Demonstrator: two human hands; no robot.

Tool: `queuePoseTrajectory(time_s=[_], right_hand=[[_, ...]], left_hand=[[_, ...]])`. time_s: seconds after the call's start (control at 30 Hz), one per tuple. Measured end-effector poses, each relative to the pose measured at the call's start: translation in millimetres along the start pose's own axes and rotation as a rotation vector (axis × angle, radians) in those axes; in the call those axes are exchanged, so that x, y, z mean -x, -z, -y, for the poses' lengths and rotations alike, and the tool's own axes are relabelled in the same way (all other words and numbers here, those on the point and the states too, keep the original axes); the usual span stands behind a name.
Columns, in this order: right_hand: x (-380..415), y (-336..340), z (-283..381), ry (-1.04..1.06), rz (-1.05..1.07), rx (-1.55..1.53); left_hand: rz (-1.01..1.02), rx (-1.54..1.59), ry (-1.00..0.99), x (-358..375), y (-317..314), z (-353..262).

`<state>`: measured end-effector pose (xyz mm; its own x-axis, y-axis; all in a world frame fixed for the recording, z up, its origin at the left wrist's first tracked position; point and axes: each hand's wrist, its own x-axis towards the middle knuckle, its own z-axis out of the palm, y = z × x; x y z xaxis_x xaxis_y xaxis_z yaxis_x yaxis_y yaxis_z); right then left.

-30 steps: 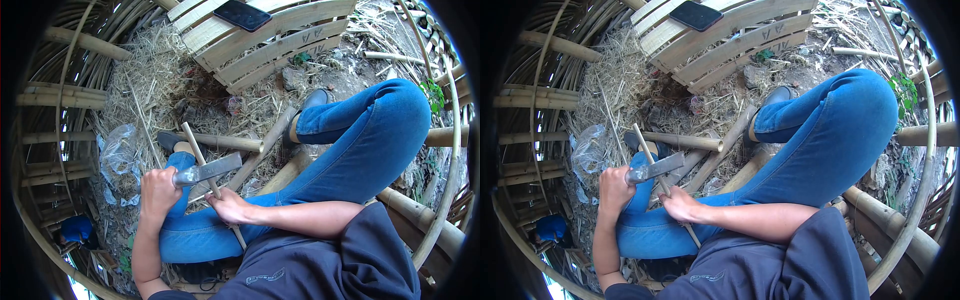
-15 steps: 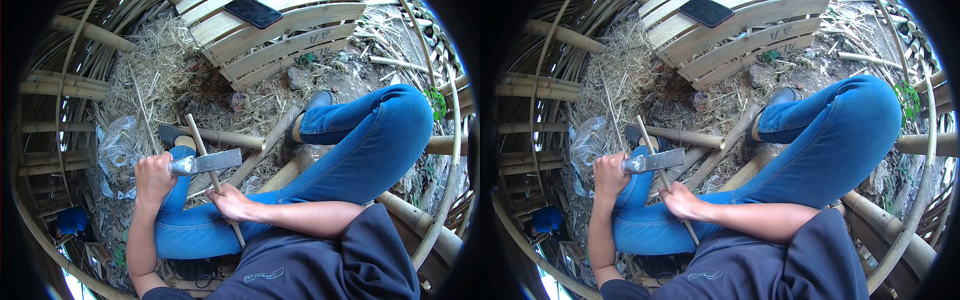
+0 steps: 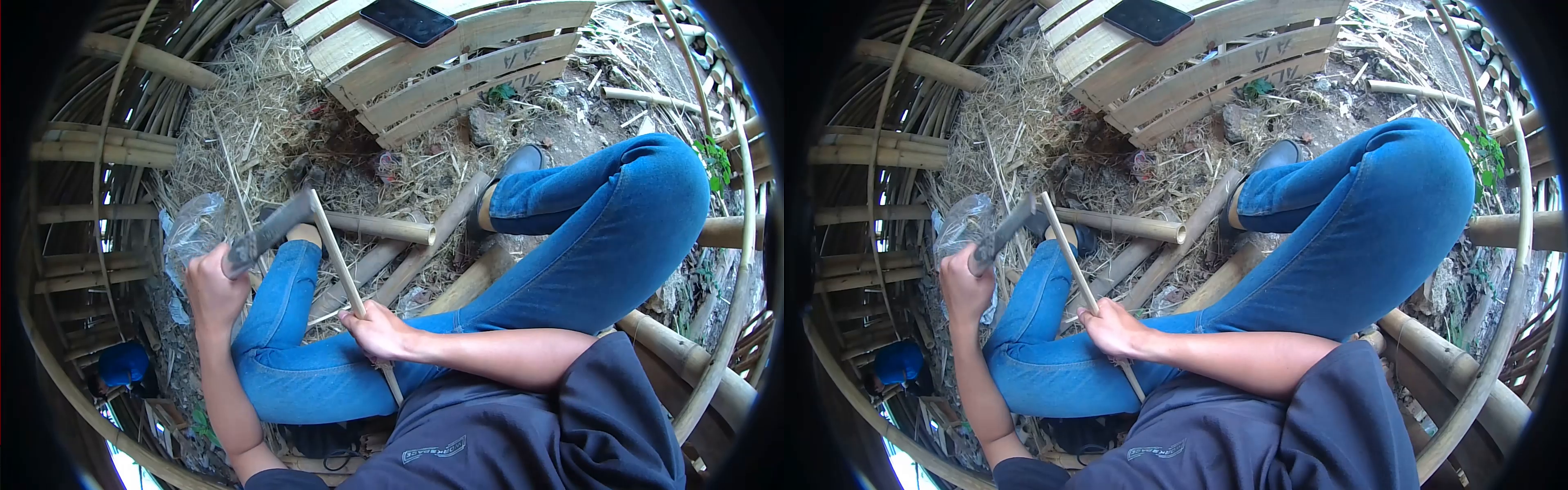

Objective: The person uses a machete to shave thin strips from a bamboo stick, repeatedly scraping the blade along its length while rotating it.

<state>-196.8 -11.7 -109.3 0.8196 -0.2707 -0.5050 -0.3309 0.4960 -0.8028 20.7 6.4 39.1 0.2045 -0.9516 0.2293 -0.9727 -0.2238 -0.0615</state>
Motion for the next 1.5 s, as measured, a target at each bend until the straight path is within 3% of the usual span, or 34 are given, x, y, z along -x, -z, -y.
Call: queuePoseTrajectory(time_s=[0.27,0.5,0.63,0.77,0.9,1.03,1.3,1.5], right_hand=[[1.6,1.2,3.0,-0.072,-0.007,-0.045],[1.0,-2.1,-1.3,0.016,-0.032,0.027],[6.5,-1.0,2.4,0.041,0.010,0.045],[1.4,-2.1,-2.4,0.000,-0.004,-0.001],[2.1,2.0,1.0,-0.040,0.053,-0.049],[-3.4,1.0,-4.1,-0.048,0.038,-0.060],[-1.7,2.6,-1.6,-0.063,0.037,-0.066],[0.5,2.2,-1.3,-0.021,0.029,0.016]], left_hand=[[0.267,-0.062,-0.146,15.1,-22.6,-19.7],[0.191,-0.143,-0.121,6.4,-28.6,-16.9],[0.004,-0.242,0.032,-17.8,-16.2,11.6],[-0.057,-0.249,0.101,-15.6,-5.1,19.9],[-0.019,0.037,0.072,1.1,-0.6,-4.6],[0.126,-0.001,-0.089,11.5,-1.9,-36.9],[0.338,-0.070,-0.162,20.8,-16.8,-40.3],[0.197,-0.116,-0.093,16.7,-30.0,-27.0]])
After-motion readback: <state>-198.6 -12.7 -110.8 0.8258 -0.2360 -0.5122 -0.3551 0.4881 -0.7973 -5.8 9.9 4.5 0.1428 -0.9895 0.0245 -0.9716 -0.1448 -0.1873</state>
